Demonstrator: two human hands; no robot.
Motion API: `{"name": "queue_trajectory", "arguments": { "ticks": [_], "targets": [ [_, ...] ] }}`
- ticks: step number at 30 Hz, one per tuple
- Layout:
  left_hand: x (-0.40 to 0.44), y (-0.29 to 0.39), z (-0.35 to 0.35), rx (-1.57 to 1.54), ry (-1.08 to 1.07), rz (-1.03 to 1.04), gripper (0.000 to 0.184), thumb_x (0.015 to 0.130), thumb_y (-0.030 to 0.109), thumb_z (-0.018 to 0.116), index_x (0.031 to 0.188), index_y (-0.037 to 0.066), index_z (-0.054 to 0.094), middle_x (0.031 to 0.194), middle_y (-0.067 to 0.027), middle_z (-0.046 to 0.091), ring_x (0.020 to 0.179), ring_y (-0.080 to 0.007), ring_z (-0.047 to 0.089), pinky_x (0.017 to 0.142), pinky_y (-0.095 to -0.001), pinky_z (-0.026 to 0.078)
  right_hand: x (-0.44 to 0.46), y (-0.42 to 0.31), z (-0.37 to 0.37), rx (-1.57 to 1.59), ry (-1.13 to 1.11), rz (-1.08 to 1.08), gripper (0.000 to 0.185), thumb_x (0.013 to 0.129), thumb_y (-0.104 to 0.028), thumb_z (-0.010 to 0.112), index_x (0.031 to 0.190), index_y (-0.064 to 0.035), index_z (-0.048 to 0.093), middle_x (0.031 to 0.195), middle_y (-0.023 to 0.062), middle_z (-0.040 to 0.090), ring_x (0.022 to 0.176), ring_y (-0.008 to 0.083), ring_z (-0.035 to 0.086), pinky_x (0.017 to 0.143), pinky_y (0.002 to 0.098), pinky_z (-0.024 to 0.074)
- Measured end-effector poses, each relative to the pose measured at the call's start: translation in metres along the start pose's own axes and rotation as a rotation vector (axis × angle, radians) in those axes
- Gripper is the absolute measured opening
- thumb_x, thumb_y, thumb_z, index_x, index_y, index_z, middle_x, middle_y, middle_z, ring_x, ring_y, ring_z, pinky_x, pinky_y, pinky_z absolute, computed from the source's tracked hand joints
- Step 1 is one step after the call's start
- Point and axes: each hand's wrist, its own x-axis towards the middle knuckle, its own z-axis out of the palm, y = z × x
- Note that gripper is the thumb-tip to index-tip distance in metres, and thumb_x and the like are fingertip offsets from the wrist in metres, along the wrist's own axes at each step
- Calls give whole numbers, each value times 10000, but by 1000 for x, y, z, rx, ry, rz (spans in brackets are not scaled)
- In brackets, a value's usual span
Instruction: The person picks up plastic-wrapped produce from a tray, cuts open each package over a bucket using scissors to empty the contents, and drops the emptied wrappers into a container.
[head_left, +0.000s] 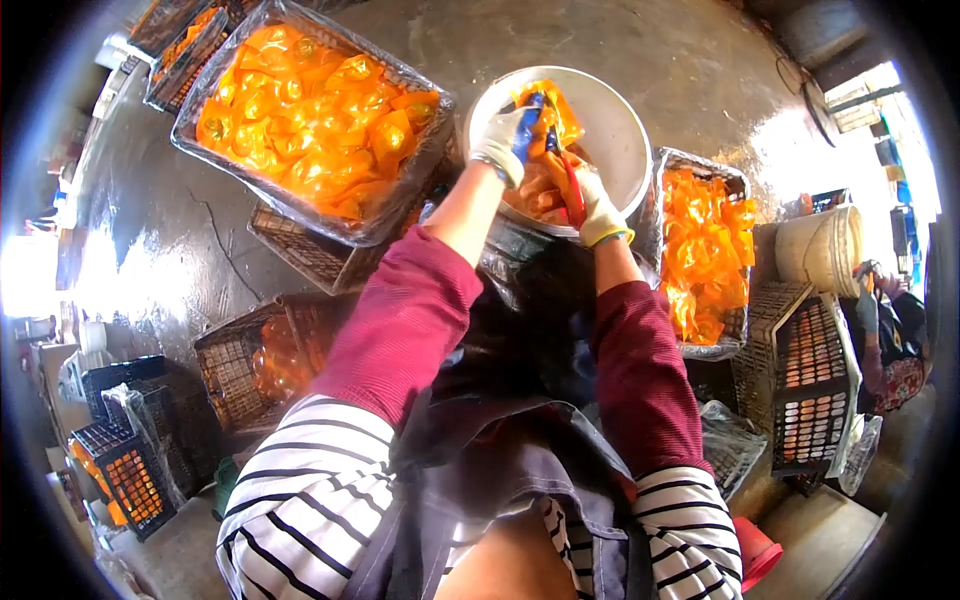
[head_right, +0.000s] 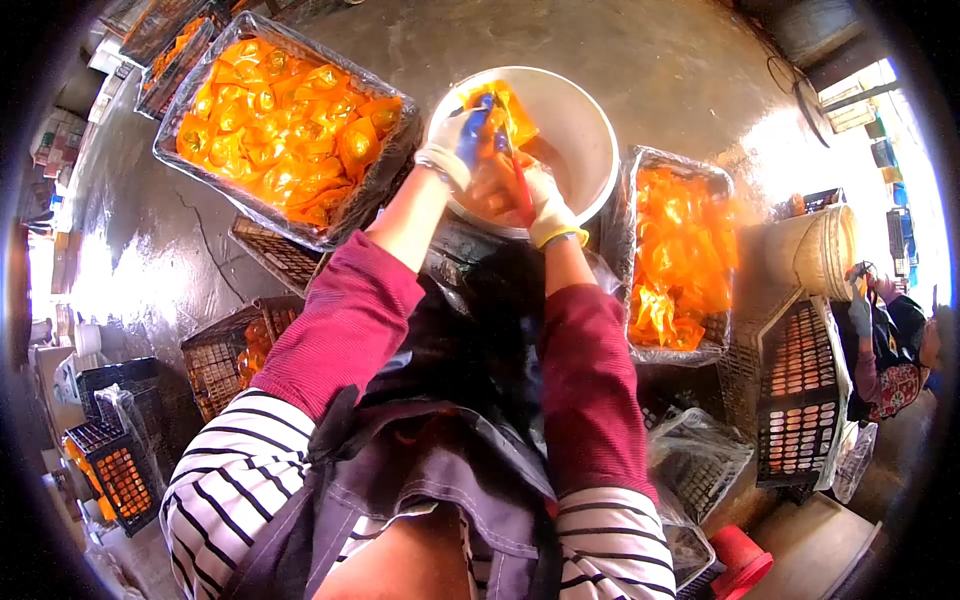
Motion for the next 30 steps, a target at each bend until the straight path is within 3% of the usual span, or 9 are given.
{"name": "queue_trajectory", "arguments": {
  "ticks": [1, 4, 7, 10, 11, 15, 25, 28, 30],
  "targets": [
    [1, 7, -7, -134, -55, -104, 232, 850, 219, 631, 1025, 73, 585, 817, -24, 609, 734, -115, 571, 598, -263, 488, 21, 14, -17, -125, 89, 0, 238, 874, -276, 594, 1025, -92, 582, 786, 84, 647, 523, 137, 586, 451, 243, 465],
    [-8, 25, -15, 107, -118, -120, 263, 824, 260, 665, 1012, 84, 612, 799, -41, 614, 674, -143, 575, 589, -280, 487, 25, 17, -23, -438, 208, -212, 273, 868, -224, 598, 1082, -56, 583, 770, 71, 646, 544, 120, 576, 486, 228, 440],
    [-5, 31, -20, 606, -64, -54, 269, 814, 271, 676, 960, 48, 638, 790, -48, 620, 676, -156, 579, 589, -283, 477, 10, 4, -8, -468, 240, -232, 287, 871, -174, 584, 1122, -36, 578, 767, 64, 644, 546, 115, 566, 490, 220, 426],
    [-14, 44, 5, 652, 294, -203, 281, 816, 287, 673, 910, 23, 651, 778, -52, 622, 686, -161, 581, 587, -284, 470, 3, -6, 3, -476, 265, -186, 286, 873, -152, 574, 1133, -31, 574, 754, 65, 643, 540, 112, 560, 482, 219, 421],
    [3, 29, -12, 849, 300, -127, 294, 828, 244, 662, 996, 6, 619, 829, -65, 626, 721, -165, 590, 617, -267, 489, 3, -8, 5, -494, 274, -179, 286, 874, -146, 571, 1135, -30, 572, 747, 66, 642, 538, 110, 558, 481, 218, 419],
    [-3, 25, -18, 33, -119, -106, 350, 843, 169, 645, 1142, 26, 534, 971, -82, 613, 808, -160, 596, 696, -248, 514, 8, -2, 1, -363, 251, -229, 322, 853, -230, 598, 1143, -92, 590, 669, 39, 633, 483, 100, 547, 449, 233, 419],
    [-21, 25, -6, -208, -281, -190, 286, 836, 170, 649, 1079, 54, 551, 904, -55, 610, 750, -151, 589, 618, -259, 505, 22, 12, -16, -307, 218, -337, 236, 888, -126, 566, 1075, 16, 589, 729, 65, 637, 565, 112, 569, 483, 209, 423],
    [-26, 35, -5, 60, -140, -259, 232, 830, 189, 648, 1015, 62, 591, 844, -42, 613, 716, -156, 587, 610, -253, 500, 23, 15, -17, -343, 173, -301, 261, 882, -215, 553, 1080, -50, 594, 687, 63, 644, 527, 113, 579, 472, 227, 432],
    [-9, 26, -10, 632, -50, -150, 255, 799, 218, 659, 960, 24, 623, 857, -88, 638, 745, -177, 613, 638, -265, 497, 17, 10, -12, -465, 174, -243, 293, 878, -292, 545, 1089, -95, 597, 667, 61, 649, 507, 112, 587, 472, 236, 438]
  ]
}}
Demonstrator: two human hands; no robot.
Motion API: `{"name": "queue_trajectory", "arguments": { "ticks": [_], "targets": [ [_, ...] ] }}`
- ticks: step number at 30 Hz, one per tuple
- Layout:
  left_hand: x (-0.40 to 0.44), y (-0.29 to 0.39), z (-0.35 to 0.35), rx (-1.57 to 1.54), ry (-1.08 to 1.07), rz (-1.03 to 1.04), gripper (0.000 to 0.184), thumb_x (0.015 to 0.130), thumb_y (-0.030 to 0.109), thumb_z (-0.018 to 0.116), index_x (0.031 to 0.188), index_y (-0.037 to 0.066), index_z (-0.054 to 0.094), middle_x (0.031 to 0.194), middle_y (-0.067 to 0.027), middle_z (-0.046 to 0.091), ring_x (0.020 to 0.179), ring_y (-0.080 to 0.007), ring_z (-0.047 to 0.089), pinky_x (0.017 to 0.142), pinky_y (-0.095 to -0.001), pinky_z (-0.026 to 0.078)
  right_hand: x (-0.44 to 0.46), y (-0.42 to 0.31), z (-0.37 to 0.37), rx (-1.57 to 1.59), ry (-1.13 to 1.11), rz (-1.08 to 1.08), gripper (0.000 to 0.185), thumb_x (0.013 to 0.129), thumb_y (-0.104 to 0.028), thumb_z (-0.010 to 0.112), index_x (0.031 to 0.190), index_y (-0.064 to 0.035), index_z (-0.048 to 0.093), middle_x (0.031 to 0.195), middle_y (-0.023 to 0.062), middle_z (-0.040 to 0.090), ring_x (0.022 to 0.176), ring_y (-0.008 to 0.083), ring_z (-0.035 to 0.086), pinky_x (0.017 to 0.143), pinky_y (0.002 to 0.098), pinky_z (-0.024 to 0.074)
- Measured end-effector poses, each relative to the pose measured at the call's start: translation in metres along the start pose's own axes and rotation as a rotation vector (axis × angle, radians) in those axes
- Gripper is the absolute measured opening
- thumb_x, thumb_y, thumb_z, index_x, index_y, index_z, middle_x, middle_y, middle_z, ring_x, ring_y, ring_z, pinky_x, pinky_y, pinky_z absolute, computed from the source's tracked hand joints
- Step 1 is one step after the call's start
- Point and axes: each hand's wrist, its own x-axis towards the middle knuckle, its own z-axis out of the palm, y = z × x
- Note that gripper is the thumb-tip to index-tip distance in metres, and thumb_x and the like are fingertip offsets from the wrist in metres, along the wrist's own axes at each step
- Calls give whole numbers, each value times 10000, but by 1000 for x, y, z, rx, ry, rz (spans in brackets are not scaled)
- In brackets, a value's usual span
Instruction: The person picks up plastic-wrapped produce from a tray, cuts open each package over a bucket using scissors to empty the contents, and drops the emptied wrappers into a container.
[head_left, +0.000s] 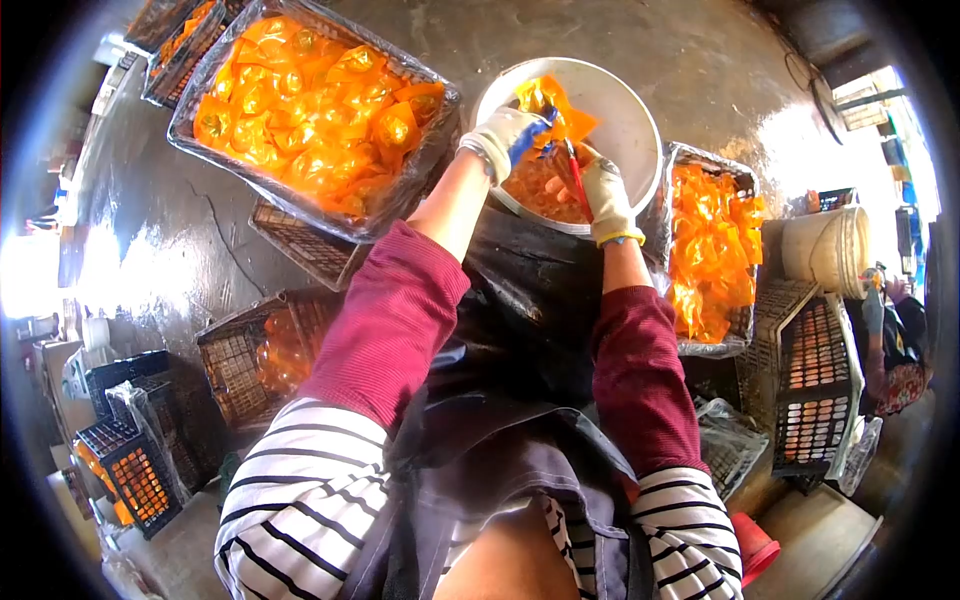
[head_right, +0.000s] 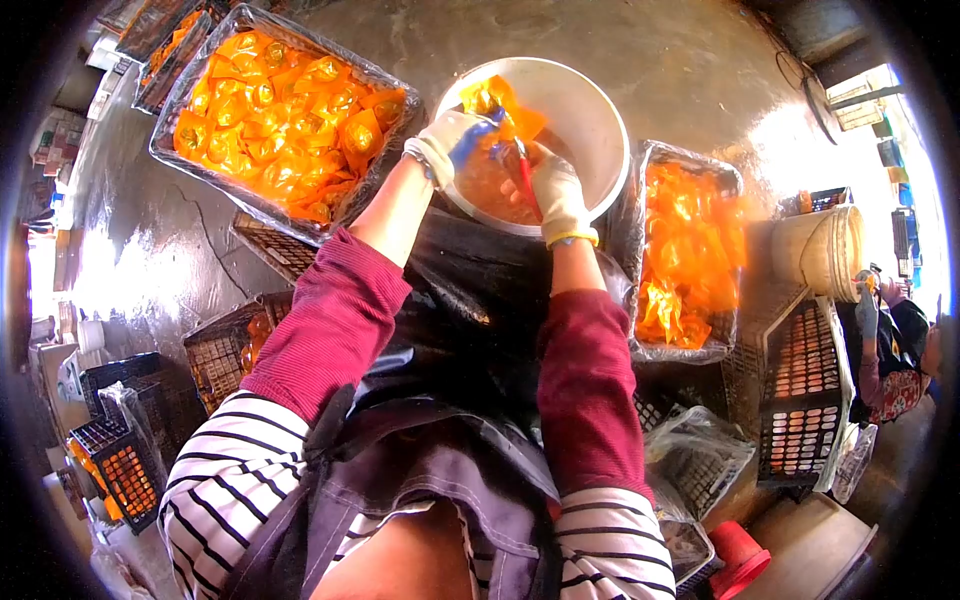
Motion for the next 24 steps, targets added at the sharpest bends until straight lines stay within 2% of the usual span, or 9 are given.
{"name": "queue_trajectory", "arguments": {
  "ticks": [2, 6, 10, 12, 16, 17, 19, 23, 24],
  "targets": [
    [11, 1, 4, 571, 222, -73, 345, 770, 244, 674, 1018, 11, 615, 942, -149, 654, 813, -208, 637, 680, -292, 502, -8, -17, 1, -219, 6, 35, 325, 877, -348, 535, 1091, -111, 599, 667, 60, 649, 512, 112, 597, 488, 237, 449],
    [2, 5, 13, 802, 520, 158, 332, 831, 268, 547, 1065, 39, 603, 1034, -209, 617, 974, -350, 592, 871, -383, 455, -1, -12, 1, -426, 112, 27, 324, 865, -361, 534, 1085, -132, 603, 694, 76, 652, 564, 155, 613, 524, 281, 462],
    [11, -2, 13, 752, 468, 208, 341, 837, 269, 543, 1097, 54, 597, 1044, -191, 618, 980, -335, 591, 871, -383, 453, 10, 12, 0, -663, 292, -94, 259, 885, -271, 507, 1088, -143, 604, 767, 102, 643, 656, 183, 597, 596, 283, 456],
    [12, -9, 12, 513, 385, 197, 373, 826, 313, 584, 1098, 57, 590, 1024, -181, 625, 937, -330, 602, 826, -388, 461, -10, -25, 2, -790, 291, 4, 330, 874, -359, 505, 1132, -173, 593, 962, 163, 646, 899, 288, 625, 799, 366, 482],
    [-21, 8, -29, 627, 467, 477, 428, 790, 354, 650, 1140, 121, 571, 972, -179, 634, 884, -316, 614, 768, -393, 477, 26, 30, -17, 595, 423, -225, 322, 882, -308, 528, 1050, -44, 603, 947, 104, 645, 801, 229, 605, 694, 354, 492],
    [-54, 36, -49, 537, 358, 244, 501, 761, 416, 660, 1151, 120, 556, 983, -178, 632, 904, -327, 610, 788, -395, 479, 17, 20, -24, 648, 381, -162, 358, 876, -338, 527, 1054, -35, 596, 954, 99, 645, 839, 241, 600, 713, 377, 491],
    [-57, 7, -112, 935, 767, 377, 607, 742, 581, 600, 1163, 147, 549, 947, -161, 644, 886, -263, 633, 736, -385, 502, -1, 16, -54, 952, 138, -185, 430, 857, -396, 534, 1064, -22, 581, 991, 106, 642, 883, 257, 598, 749, 397, 487],
    [-125, 25, -188, 1278, 610, -507, 833, 774, 600, 550, 1376, 79, 306, 1110, -146, 598, 1019, -288, 586, 867, -392, 457, 9, 41, -83, 1342, -470, -426, 615, 856, -491, 482, 1211, 11, 487, 1282, 129, 507, 1156, 285, 503, 1011, 453, 360],
    [-116, -23, -226, 1506, 719, -300, 829, 788, 589, 539, 1390, 79, 285, 1100, -146, 599, 1005, -265, 596, 843, -384, 466, 6, 34, -78, 1353, -566, -433, 615, 863, -478, 478, 1231, 15, 470, 1304, 130, 486, 1186, 280, 482, 1038, 457, 334]
  ]
}}
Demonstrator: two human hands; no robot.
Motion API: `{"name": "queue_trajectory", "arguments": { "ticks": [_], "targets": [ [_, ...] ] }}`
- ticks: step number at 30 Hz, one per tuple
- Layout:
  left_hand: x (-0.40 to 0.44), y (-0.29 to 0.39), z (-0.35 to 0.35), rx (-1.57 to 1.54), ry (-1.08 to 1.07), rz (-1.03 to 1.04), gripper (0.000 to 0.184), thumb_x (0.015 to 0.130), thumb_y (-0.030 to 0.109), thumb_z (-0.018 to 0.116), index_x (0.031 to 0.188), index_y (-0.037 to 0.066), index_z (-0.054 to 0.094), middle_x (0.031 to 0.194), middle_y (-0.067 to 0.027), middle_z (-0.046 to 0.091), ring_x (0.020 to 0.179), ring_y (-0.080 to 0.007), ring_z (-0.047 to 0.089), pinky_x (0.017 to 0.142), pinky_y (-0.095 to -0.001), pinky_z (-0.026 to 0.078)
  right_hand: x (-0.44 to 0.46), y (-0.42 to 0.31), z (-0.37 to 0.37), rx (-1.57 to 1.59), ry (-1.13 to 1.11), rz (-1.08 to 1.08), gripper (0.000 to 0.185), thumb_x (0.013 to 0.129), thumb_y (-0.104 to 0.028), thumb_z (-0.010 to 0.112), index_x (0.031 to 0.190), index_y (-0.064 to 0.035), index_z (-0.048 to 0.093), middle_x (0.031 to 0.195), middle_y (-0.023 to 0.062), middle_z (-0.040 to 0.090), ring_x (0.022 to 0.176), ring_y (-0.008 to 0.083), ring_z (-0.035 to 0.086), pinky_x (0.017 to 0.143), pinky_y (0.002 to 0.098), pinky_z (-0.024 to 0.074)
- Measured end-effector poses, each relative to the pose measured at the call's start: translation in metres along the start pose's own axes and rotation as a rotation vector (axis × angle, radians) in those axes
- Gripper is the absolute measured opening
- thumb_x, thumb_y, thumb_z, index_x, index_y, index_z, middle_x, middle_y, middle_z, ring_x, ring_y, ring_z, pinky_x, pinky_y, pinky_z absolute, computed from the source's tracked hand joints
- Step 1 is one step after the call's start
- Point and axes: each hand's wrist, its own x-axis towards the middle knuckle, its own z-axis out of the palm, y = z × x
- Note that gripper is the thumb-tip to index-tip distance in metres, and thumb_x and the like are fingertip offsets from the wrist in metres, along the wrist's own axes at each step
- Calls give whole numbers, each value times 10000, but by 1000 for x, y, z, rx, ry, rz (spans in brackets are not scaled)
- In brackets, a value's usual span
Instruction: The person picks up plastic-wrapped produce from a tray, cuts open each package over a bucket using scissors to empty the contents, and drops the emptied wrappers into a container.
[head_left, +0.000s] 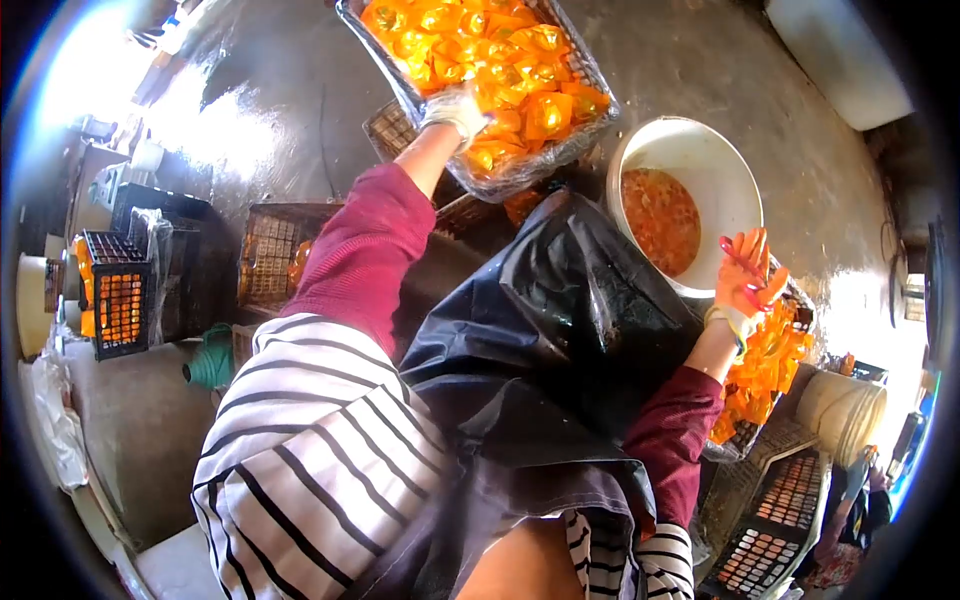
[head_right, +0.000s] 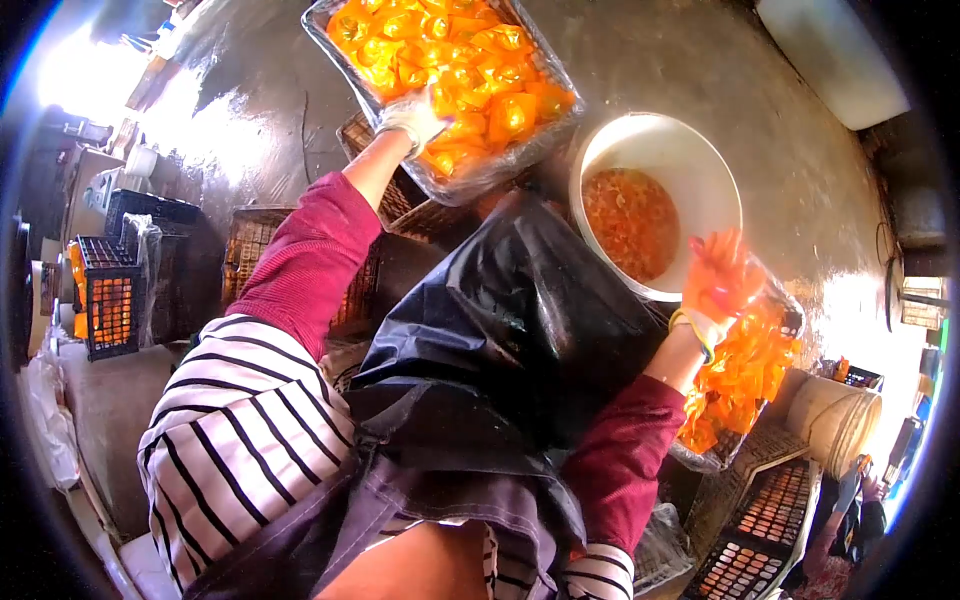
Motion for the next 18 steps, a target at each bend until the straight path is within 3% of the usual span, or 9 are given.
{"name": "queue_trajectory", "arguments": {
  "ticks": [2, 4, 6, 7, 10, 11, 14, 17, 18],
  "targets": [
    [24, -8, 43, 320, 49, -40, 742, 786, 504, 587, 1347, 77, 354, 1116, -161, 595, 1005, -283, 596, 833, -389, 475, 11, 14, 12, 21, -64, 62, 588, 880, -452, 465, 1224, 25, 472, 1296, 130, 494, 1175, 271, 492, 1035, 448, 340],
    [39, 1, 53, 408, 13, -71, 689, 770, 447, 631, 1304, 70, 413, 1122, -173, 595, 1016, -298, 591, 832, -398, 477, 18, 26, 28, -72, 182, 33, 563, 893, -429, 457, 1220, 29, 473, 1295, 129, 496, 1171, 263, 495, 1033, 440, 345],
    [44, -4, 36, 97, -80, -56, 591, 764, 367, 654, 1245, 74, 477, 1141, -178, 588, 1030, -316, 582, 850, -424, 466, 17, 37, 47, -255, 746, -112, 543, 901, -412, 452, 1217, 29, 474, 1299, 127, 492, 1175, 256, 492, 1032, 432, 350],
    [48, -8, 22, 101, -223, 15, 522, 764, 325, 658, 1203, 76, 525, 1129, -187, 590, 1022, -311, 588, 845, -429, 464, 17, 39, 49, -251, 745, -109, 491, 913, -367, 454, 1197, 32, 487, 1268, 143, 513, 1167, 259, 497, 1019, 436, 365],
    [59, -16, -4, -327, -404, -112, 514, 688, 342, 749, 1102, 77, 598, 1079, -153, 617, 971, -271, 600, 801, -400, 480, 18, 39, 42, -305, 734, -70, 461, 914, -339, 467, 1183, 35, 496, 1219, 164, 543, 1145, 259, 512, 1010, 433, 378],
    [46, -20, 2, -1296, -351, -311, 488, 676, 370, 757, 1068, 112, 621, 1016, -87, 622, 893, -241, 589, 756, -413, 477, 18, 41, 39, -381, 707, -33, 458, 911, -337, 478, 1180, 33, 499, 1187, 164, 557, 1110, 259, 532, 976, 413, 404],
    [35, 15, 3, -1809, -196, -379, 399, 710, 345, 730, 1040, 144, 630, 987, -49, 610, 839, -219, 572, 727, -425, 477, 21, 51, 24, -630, 601, 100, 420, 912, -320, 490, 1169, 12, 513, 1088, 150, 597, 967, 251, 586, 845, 359, 470],
    [26, 93, 0, -2166, -283, -349, 305, 754, 239, 682, 1028, 129, 608, 989, -68, 612, 875, -250, 579, 788, -419, 480, 17, 69, -3, -774, 426, 317, 332, 931, -275, 460, 1153, -40, 533, 985, 112, 634, 753, 224, 625, 657, 319, 514],
    [21, 123, 0, -2282, -329, -335, 276, 768, 204, 667, 1024, 124, 600, 989, -75, 613, 886, -260, 581, 808, -418, 481, 15, 78, 2, -653, 499, 381, 311, 936, -265, 449, 1136, -44, 540, 986, 106, 637, 744, 203, 622, 650, 313, 511]
  ]
}}
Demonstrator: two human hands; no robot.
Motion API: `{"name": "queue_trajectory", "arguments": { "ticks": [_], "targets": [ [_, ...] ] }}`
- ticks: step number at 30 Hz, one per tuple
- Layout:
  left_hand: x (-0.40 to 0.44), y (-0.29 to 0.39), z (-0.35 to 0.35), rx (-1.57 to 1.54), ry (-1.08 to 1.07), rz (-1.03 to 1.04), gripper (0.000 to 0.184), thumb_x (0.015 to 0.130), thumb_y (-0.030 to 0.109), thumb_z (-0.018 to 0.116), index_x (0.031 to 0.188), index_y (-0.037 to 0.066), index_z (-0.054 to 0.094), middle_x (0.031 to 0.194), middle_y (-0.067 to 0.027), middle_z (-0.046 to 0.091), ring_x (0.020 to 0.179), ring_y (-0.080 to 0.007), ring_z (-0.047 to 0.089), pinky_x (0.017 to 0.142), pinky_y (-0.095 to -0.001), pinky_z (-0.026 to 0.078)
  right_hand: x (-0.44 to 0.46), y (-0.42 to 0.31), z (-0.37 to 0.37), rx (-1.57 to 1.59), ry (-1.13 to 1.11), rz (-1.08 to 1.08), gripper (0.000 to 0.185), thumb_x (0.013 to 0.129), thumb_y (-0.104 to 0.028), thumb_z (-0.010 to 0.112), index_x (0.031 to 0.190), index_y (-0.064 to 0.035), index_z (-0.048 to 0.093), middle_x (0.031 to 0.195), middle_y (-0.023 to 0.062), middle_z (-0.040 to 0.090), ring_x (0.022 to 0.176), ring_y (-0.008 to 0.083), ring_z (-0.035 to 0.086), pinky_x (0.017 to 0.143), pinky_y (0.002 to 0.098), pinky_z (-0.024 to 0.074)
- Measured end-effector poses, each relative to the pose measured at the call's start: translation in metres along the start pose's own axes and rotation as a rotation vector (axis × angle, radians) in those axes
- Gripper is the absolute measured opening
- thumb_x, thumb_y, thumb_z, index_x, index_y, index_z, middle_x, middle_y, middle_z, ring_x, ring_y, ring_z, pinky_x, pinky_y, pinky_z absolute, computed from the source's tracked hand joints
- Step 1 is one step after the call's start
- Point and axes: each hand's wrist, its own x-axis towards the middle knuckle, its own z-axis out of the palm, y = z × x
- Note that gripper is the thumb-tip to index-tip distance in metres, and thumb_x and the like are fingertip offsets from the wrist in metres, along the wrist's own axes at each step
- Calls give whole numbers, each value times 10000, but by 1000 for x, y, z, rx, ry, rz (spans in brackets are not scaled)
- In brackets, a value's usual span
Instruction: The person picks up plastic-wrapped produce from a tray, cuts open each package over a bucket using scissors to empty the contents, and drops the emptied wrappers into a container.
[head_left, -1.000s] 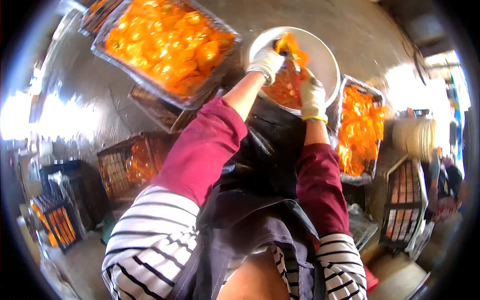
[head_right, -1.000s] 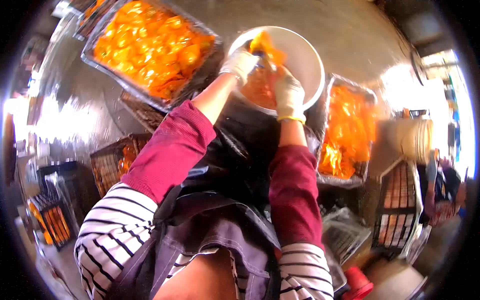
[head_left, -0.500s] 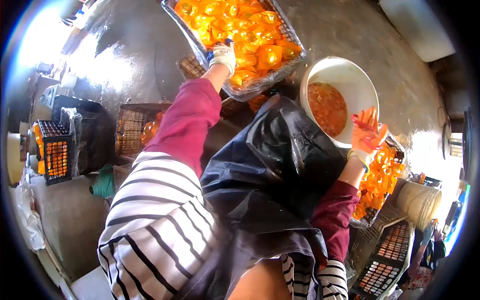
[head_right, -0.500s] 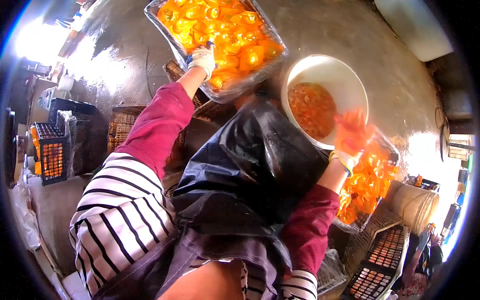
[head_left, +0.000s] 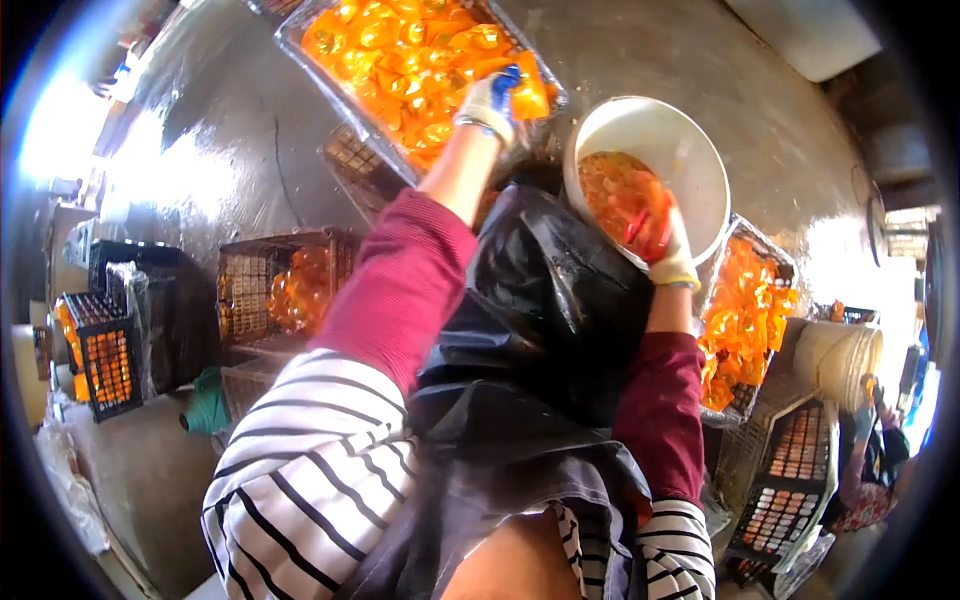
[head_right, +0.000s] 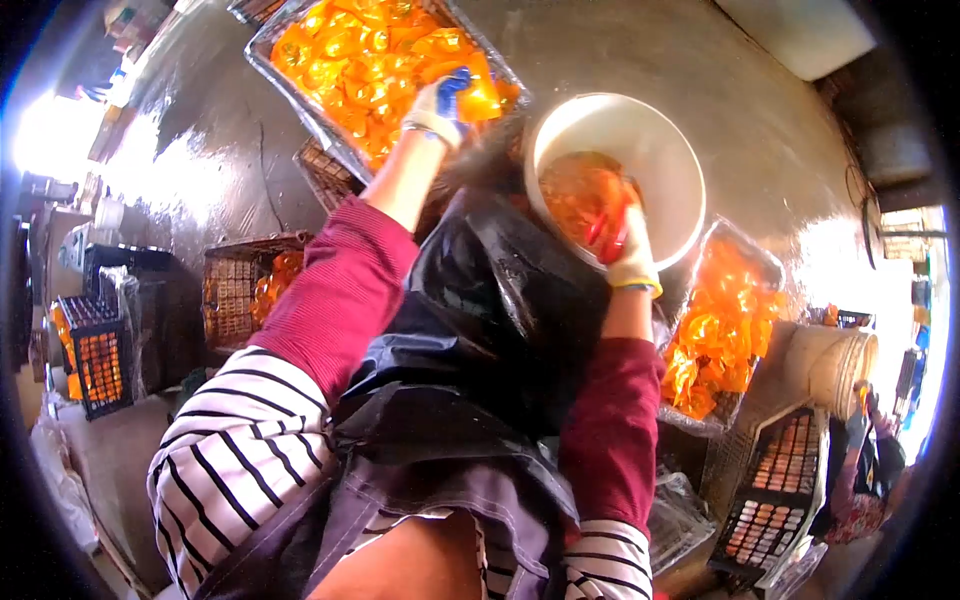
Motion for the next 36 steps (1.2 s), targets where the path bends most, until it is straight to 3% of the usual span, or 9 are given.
{"name": "queue_trajectory", "arguments": {
  "ticks": [6, 9, 12, 16, 22, 26, 29, 33, 36],
  "targets": [
    [-19, -96, 83, -279, -201, 59, 302, 873, 206, 564, 1110, 23, 535, 1067, -125, 597, 984, -267, 579, 879, -410, 473, 7, 23, 4, -132, 17, 12, 191, 860, -50, 581, 1046, -17, 552, 890, 86, 617, 824, 175, 602, 737, 277, 506],
    [-34, -108, 88, 53, -199, 25, 424, 850, 356, 605, 1140, 51, 546, 1102, -103, 594, 976, -226, 580, 843, -357, 469, 3, 19, 3, -528, -121, -72, 215, 849, -119, 620, 1043, -42, 567, 853, 64, 615, 764, 143, 587, 672, 259, 494],
    [-45, -111, 90, 424, -273, 139, 540, 804, 450, 641, 1166, 61, 546, 1099, -81, 590, 989, -207, 555, 816, -341, 448, 7, 20, 18, -114, -25, 38, 241, 834, -211, 647, 1021, -72, 590, 803, 33, 608, 679, 116, 573, 583, 241, 475],
    [-53, -103, 99, 216, -227, -66, 515, 810, 435, 637, 1168, 77, 540, 1128, -84, 580, 1016, -216, 549, 842, -365, 444, -14, -26, 45, -573, 83, 241, 254, 875, -141, 598, 1107, -50, 548, 860, 114, 663, 622, 169, 620, 550, 277, 506],
    [-53, -102, 101, -174, -313, -104, 495, 841, 446, 584, 1169, 80, 534, 1127, -80, 589, 1021, -213, 562, 887, -358, 451, 3, 12, 32, -390, 42, -40, 300, 887, -296, 585, 1047, -44, 555, 730, 102, 655, 548, 133, 587, 486, 220, 455],
    [-60, -99, 100, 422, -257, 143, 499, 900, 444, 500, 1160, 19, 526, 1039, -76, 588, 909, -175, 560, 793, -298, 452, -6, -4, 36, -60, 6, 124, 314, 889, -320, 583, 1034, -42, 563, 728, 90, 645, 574, 128, 599, 492, 201, 454],
    [-44, -114, 93, 284, -227, 60, 492, 894, 436, 514, 1139, 11, 553, 996, -62, 601, 895, -147, 544, 783, -271, 442, -11, -16, 46, -377, 96, 141, 312, 887, -322, 585, 1015, -39, 569, 721, 97, 642, 529, 143, 591, 458, 215, 450],
    [-37, -120, 90, 676, -289, 178, 456, 896, 396, 529, 1141, 13, 561, 982, -45, 605, 893, -138, 543, 777, -256, 438, 12, 20, 20, -284, 113, -72, 290, 883, -316, 592, 985, -45, 576, 707, 104, 640, 499, 160, 582, 435, 233, 442],
    [-50, -122, 100, 219, -283, 5, 377, 913, 323, 522, 1158, 39, 564, 996, -60, 611, 863, -172, 568, 764, -277, 444, 10, 13, 17, -173, 165, 33, 268, 870, -288, 609, 982, -46, 585, 667, 92, 623, 480, 175, 575, 442, 260, 453]
  ]
}}
